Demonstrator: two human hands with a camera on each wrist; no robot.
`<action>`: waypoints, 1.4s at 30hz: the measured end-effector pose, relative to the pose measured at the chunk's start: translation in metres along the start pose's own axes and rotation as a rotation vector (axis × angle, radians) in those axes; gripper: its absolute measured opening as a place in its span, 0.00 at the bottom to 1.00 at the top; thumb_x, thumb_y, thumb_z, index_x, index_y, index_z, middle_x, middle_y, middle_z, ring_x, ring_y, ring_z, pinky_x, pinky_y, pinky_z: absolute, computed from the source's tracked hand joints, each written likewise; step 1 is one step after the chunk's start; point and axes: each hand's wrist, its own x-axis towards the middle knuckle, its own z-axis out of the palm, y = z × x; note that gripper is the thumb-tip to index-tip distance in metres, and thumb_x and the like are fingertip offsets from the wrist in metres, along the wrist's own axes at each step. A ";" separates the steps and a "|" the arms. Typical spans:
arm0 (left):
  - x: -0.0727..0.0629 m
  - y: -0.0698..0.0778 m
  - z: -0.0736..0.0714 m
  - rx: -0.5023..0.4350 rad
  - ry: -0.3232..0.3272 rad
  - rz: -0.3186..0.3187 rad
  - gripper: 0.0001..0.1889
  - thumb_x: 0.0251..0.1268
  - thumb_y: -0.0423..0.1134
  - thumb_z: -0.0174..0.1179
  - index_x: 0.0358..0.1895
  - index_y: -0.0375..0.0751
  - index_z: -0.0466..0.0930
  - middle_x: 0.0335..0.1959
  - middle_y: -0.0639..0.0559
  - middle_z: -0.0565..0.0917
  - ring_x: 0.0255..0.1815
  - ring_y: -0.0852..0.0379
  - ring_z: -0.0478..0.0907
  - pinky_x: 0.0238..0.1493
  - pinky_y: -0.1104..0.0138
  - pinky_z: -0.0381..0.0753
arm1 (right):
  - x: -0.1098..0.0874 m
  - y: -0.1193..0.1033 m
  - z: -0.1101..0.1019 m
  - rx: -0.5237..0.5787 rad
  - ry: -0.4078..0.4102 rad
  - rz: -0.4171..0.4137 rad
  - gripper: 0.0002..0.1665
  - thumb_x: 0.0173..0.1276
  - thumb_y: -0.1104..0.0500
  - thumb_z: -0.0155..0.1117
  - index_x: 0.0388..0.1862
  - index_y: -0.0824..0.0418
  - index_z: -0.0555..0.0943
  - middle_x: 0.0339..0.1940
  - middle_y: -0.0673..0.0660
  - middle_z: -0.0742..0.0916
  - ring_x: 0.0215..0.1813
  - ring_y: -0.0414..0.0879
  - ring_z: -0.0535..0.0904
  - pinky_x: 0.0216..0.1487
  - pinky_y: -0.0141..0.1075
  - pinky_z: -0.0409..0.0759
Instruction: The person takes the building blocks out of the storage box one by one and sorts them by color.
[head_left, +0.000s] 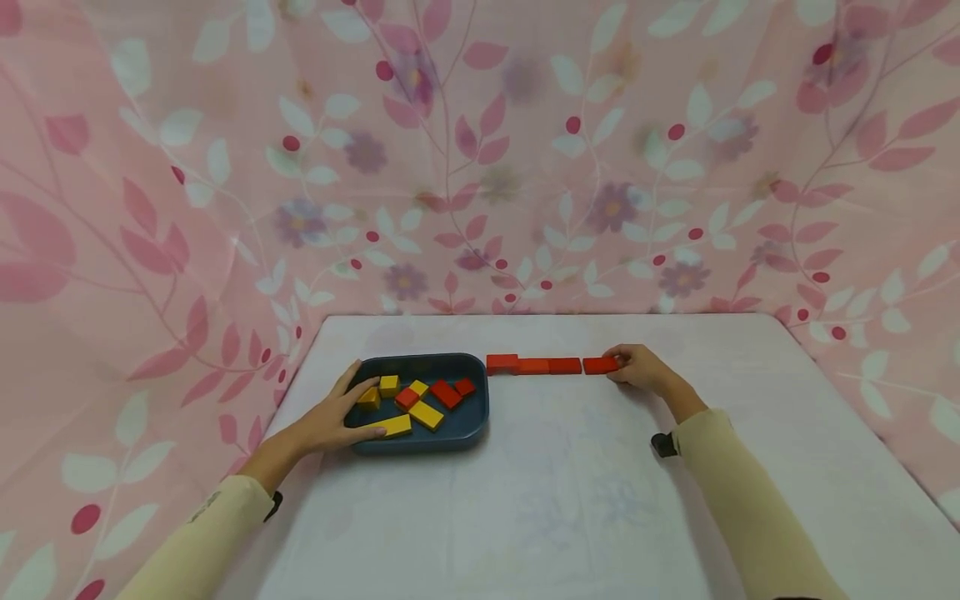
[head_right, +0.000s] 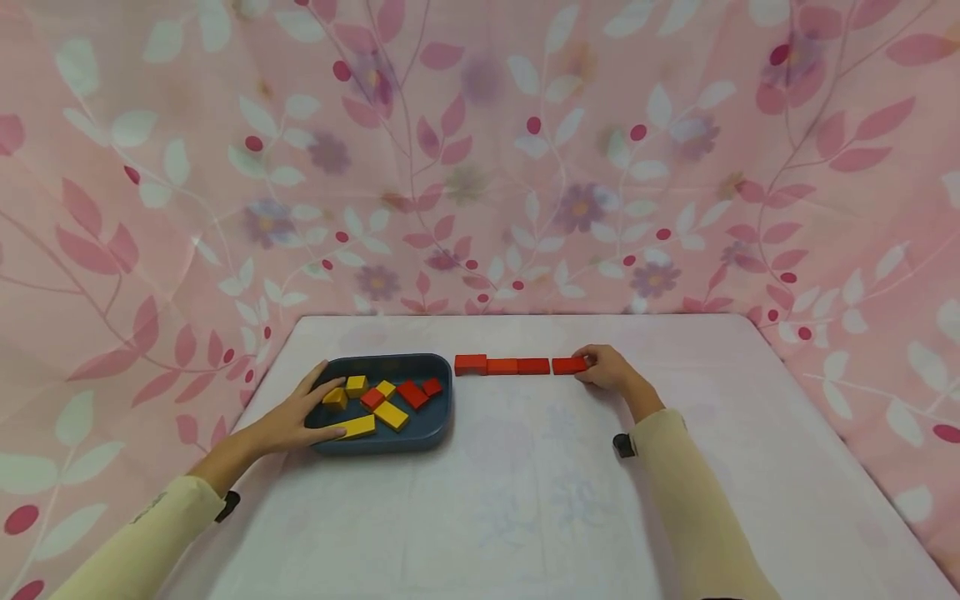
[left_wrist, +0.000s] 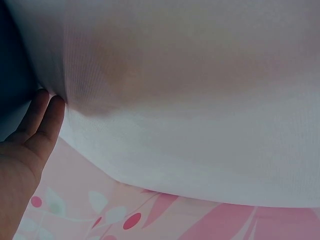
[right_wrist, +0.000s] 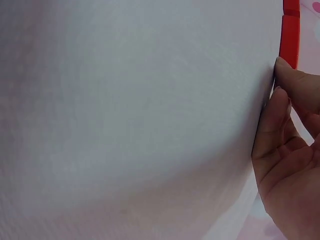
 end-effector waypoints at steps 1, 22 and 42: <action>0.000 0.000 0.000 -0.002 0.001 0.000 0.50 0.55 0.68 0.64 0.78 0.50 0.56 0.82 0.41 0.35 0.76 0.29 0.52 0.65 0.30 0.62 | 0.000 0.001 0.001 -0.007 -0.002 0.001 0.25 0.66 0.65 0.65 0.61 0.66 0.75 0.45 0.64 0.79 0.36 0.49 0.75 0.35 0.33 0.76; -0.002 0.001 0.001 0.011 0.000 -0.003 0.50 0.56 0.68 0.63 0.78 0.51 0.54 0.82 0.42 0.34 0.75 0.28 0.54 0.64 0.30 0.63 | 0.001 -0.002 0.005 -0.041 0.042 0.006 0.28 0.66 0.62 0.67 0.63 0.67 0.72 0.43 0.62 0.77 0.39 0.50 0.74 0.37 0.33 0.76; -0.001 0.002 0.001 0.000 -0.003 0.002 0.50 0.56 0.68 0.63 0.78 0.51 0.55 0.82 0.42 0.34 0.76 0.28 0.54 0.64 0.30 0.63 | -0.001 0.002 0.004 -0.023 0.055 -0.038 0.27 0.64 0.64 0.68 0.61 0.69 0.74 0.43 0.62 0.78 0.40 0.50 0.73 0.37 0.33 0.75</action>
